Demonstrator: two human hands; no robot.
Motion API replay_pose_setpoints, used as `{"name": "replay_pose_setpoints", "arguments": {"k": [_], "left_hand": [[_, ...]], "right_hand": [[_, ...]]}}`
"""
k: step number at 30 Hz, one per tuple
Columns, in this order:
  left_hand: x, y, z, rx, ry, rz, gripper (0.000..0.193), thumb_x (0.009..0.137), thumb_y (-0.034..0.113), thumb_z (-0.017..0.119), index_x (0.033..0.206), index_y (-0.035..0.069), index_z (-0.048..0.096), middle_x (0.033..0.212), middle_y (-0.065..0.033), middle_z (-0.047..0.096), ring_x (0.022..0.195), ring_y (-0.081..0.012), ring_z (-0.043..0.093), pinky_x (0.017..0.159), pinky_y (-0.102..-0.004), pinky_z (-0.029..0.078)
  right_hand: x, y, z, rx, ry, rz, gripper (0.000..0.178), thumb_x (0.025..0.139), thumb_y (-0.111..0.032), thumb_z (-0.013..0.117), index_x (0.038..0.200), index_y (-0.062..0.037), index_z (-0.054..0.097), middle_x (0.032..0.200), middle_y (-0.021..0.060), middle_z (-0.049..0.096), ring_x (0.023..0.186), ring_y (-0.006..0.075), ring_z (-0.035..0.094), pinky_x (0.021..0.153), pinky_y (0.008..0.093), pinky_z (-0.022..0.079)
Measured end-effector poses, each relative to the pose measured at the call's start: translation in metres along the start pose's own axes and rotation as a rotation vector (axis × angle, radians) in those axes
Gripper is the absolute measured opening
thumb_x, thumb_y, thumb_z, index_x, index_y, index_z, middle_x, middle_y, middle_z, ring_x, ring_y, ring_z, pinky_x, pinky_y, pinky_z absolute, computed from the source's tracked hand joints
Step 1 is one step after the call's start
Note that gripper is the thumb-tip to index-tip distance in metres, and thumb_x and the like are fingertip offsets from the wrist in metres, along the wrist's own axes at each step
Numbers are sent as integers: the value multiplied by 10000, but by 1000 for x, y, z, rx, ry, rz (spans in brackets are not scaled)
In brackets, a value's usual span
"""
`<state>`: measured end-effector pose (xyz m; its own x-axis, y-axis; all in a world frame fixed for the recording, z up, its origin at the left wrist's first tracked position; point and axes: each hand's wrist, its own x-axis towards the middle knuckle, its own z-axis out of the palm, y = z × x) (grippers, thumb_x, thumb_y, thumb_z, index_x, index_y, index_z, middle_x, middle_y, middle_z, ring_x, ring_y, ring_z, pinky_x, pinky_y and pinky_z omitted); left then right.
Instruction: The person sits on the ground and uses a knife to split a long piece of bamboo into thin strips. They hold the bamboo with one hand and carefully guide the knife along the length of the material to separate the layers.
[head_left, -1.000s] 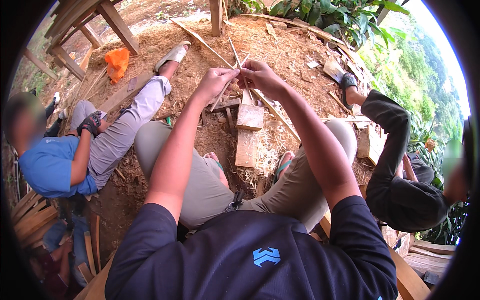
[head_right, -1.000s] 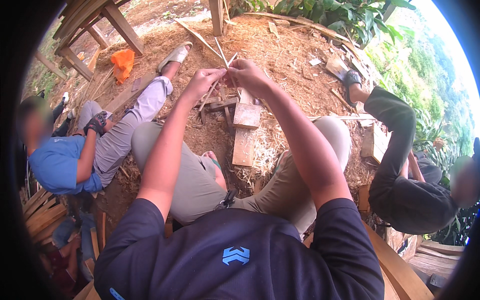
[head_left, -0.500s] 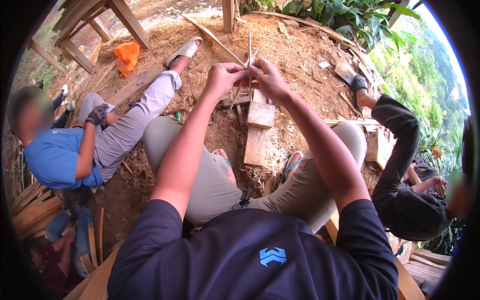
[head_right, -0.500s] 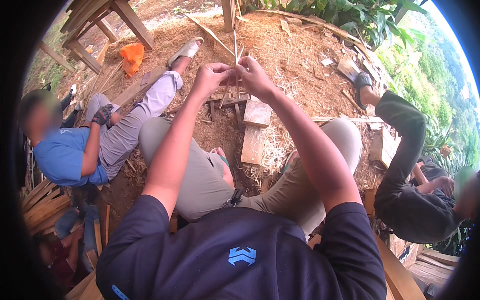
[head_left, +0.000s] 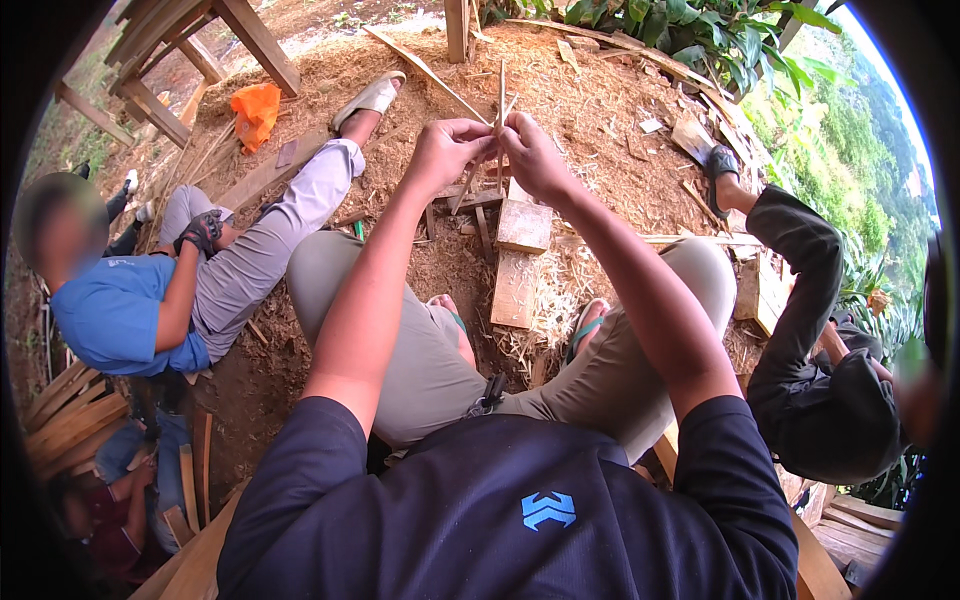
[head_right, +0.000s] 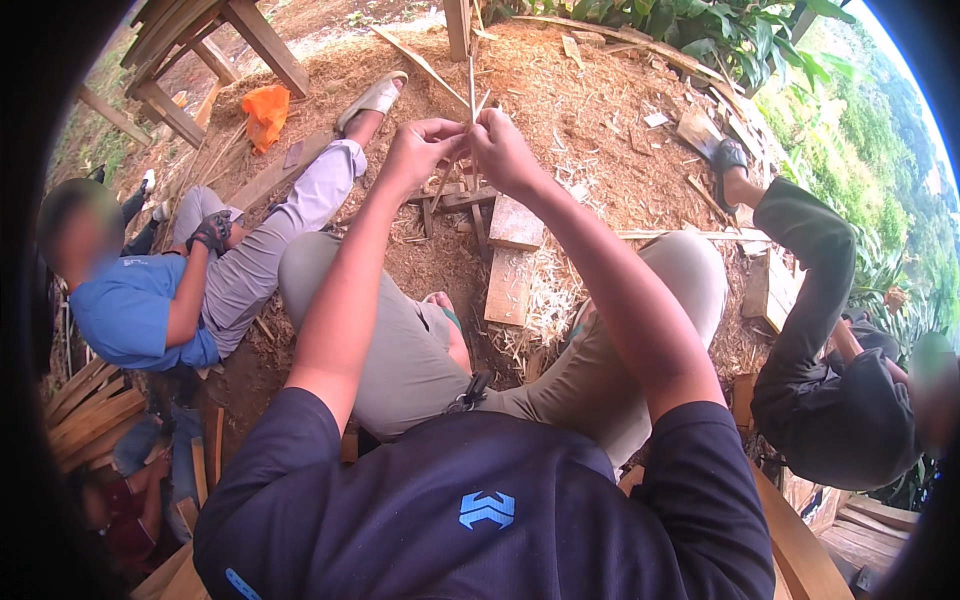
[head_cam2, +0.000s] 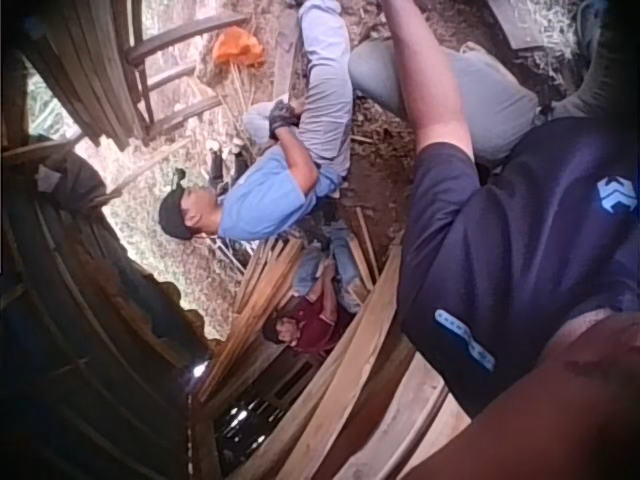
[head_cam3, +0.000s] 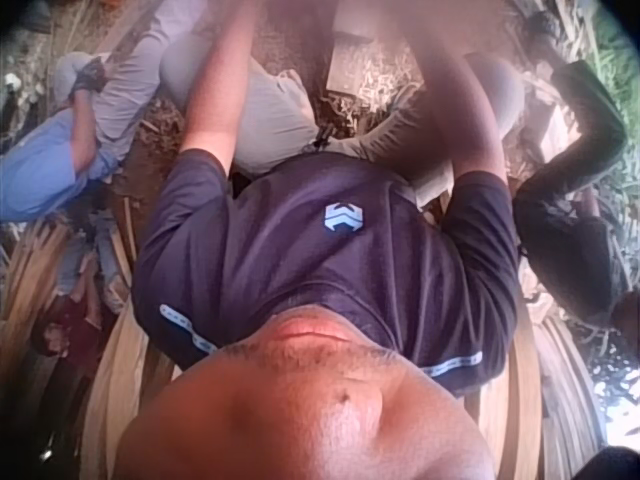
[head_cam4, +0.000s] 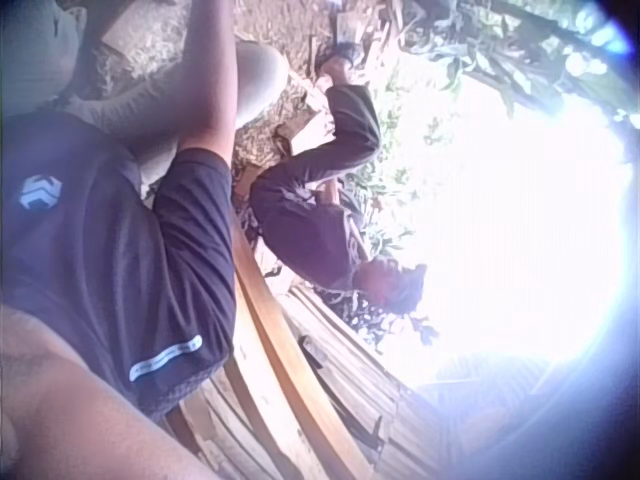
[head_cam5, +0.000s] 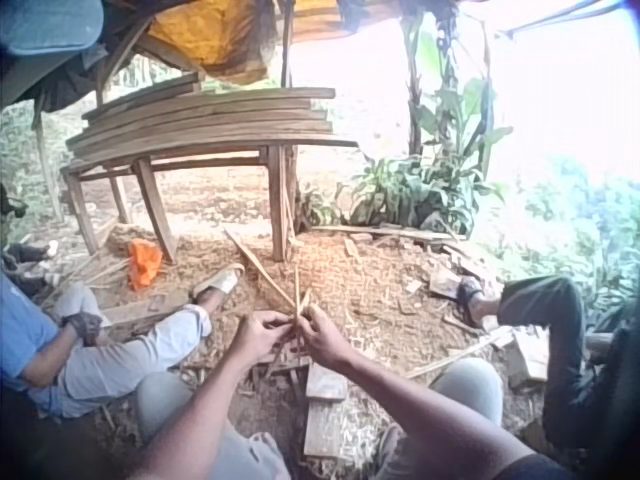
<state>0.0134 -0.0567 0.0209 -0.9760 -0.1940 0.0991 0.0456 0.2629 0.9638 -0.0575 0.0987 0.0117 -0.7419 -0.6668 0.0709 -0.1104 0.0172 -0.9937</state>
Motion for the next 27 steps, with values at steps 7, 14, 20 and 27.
{"name": "replay_pose_setpoints", "arguments": {"k": [7,14,20,27], "left_hand": [[1,-6,-8,101,12,42,214,928,182,712,1089,47,749,849,17,707,721,-36,572,642,-215,453],[3,3,-7,206,37,52,226,931,212,710,1072,41,752,872,6,721,767,-52,596,676,-229,471],[-2,17,-7,72,38,-117,255,940,237,689,1122,64,732,966,-20,737,750,-87,650,652,-233,507],[-2,18,-4,31,36,-79,258,950,230,674,1140,63,724,991,-29,736,777,-94,666,668,-241,523]], "right_hand": [[-2,-15,1,-152,0,30,233,1019,-186,467,1033,45,493,869,145,619,764,194,654,629,329,576],[6,-3,-8,-388,52,-123,249,1023,-215,475,1076,19,539,929,122,630,907,222,610,830,370,480],[7,-11,-6,-223,6,-92,248,1043,-232,522,1107,4,566,966,94,625,862,160,560,806,323,480],[8,-3,-7,58,34,-63,245,1033,-228,558,1104,4,589,943,74,640,808,109,575,721,268,475]]}}
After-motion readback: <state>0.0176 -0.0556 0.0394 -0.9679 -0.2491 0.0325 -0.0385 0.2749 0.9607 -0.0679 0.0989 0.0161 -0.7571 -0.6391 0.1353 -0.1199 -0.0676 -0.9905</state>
